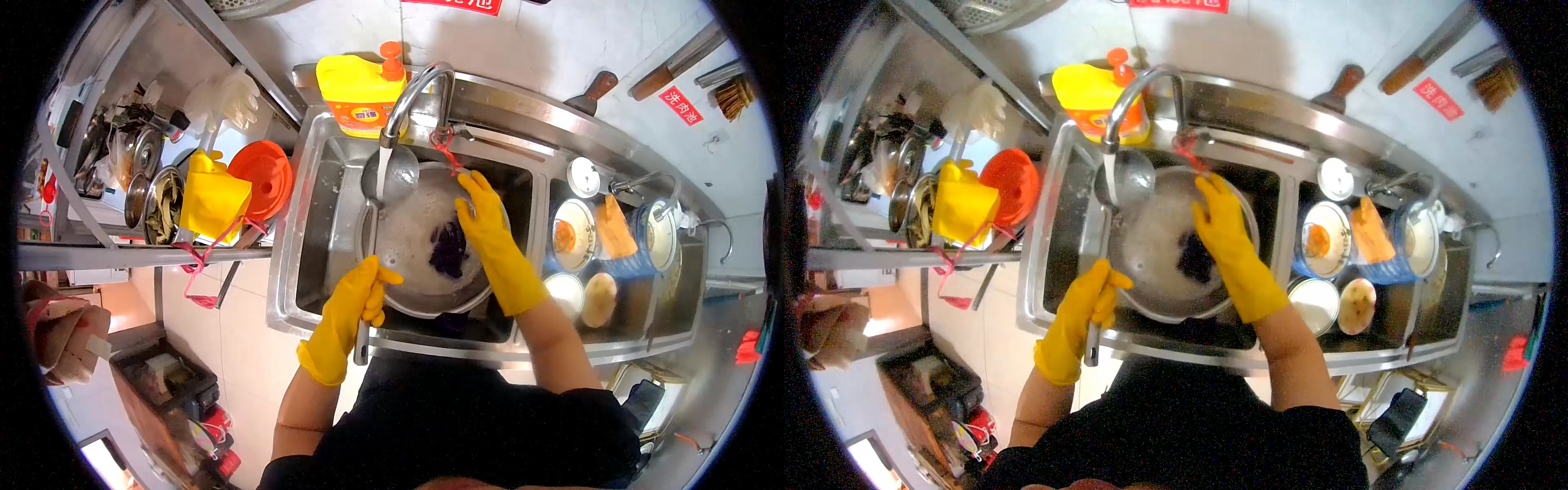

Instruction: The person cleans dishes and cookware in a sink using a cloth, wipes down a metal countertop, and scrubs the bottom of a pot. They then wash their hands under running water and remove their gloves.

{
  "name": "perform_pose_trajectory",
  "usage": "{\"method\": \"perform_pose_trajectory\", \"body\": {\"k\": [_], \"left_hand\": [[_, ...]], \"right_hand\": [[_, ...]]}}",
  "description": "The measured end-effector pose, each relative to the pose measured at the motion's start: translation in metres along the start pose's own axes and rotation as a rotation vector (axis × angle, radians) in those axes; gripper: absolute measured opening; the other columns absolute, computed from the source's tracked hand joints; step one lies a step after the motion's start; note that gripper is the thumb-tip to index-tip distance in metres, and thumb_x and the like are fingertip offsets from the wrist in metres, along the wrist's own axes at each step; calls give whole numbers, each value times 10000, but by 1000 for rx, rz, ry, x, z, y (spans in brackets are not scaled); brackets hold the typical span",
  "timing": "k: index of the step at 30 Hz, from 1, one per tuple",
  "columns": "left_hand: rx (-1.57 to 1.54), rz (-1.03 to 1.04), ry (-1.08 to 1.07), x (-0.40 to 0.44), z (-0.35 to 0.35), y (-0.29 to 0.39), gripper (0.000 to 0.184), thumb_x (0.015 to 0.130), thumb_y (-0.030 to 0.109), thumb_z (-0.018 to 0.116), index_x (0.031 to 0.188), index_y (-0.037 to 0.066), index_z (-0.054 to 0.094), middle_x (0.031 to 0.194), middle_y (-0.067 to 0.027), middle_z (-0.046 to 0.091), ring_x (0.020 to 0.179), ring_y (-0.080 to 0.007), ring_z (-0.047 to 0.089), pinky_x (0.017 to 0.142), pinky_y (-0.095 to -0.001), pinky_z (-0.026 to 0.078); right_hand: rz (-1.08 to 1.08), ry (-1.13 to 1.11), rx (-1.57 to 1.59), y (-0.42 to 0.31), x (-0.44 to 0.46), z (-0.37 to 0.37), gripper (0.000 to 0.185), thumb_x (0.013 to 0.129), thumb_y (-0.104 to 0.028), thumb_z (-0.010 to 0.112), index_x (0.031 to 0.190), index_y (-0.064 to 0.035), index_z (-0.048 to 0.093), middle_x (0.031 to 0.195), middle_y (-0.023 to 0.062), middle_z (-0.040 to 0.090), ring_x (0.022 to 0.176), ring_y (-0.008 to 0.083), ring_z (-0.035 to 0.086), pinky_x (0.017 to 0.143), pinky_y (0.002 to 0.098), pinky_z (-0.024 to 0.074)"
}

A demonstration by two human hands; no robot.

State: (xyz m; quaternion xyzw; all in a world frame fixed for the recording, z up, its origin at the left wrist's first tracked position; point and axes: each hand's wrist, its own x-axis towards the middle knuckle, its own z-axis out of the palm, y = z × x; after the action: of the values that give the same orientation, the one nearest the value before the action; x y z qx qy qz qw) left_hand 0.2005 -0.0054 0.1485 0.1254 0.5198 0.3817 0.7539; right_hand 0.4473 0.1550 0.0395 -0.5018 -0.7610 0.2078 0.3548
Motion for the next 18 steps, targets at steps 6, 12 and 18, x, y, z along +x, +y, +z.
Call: {"method": "perform_pose_trajectory", "body": {"k": [6,12,18], "left_hand": [[1217,435,618,19,-21,-17,337,964,399,584,1017,70,637,729,-145,648,667,-338,640,608,-409,498],[1215,624,776,17,-43,-28,329,940,381,615,1011,61,635,807,-218,650,781,-427,637,652,-462,500],[587,258,376,42,-25,24,367,1007,427,519,1005,87,658,653,-66,599,562,-174,584,517,-313,457]], "right_hand": [[106,17,45,-3,-32,-2,435,803,-64,664,1233,-23,613,1294,292,558,1175,460,544,1019,456,441],[78,102,-1,5,-52,-12,446,795,-51,669,1238,-42,623,1285,286,571,1181,444,554,1031,448,435],[168,114,117,6,-63,-11,451,801,-39,666,1249,-58,623,1292,269,572,1219,422,538,1046,446,425]]}}
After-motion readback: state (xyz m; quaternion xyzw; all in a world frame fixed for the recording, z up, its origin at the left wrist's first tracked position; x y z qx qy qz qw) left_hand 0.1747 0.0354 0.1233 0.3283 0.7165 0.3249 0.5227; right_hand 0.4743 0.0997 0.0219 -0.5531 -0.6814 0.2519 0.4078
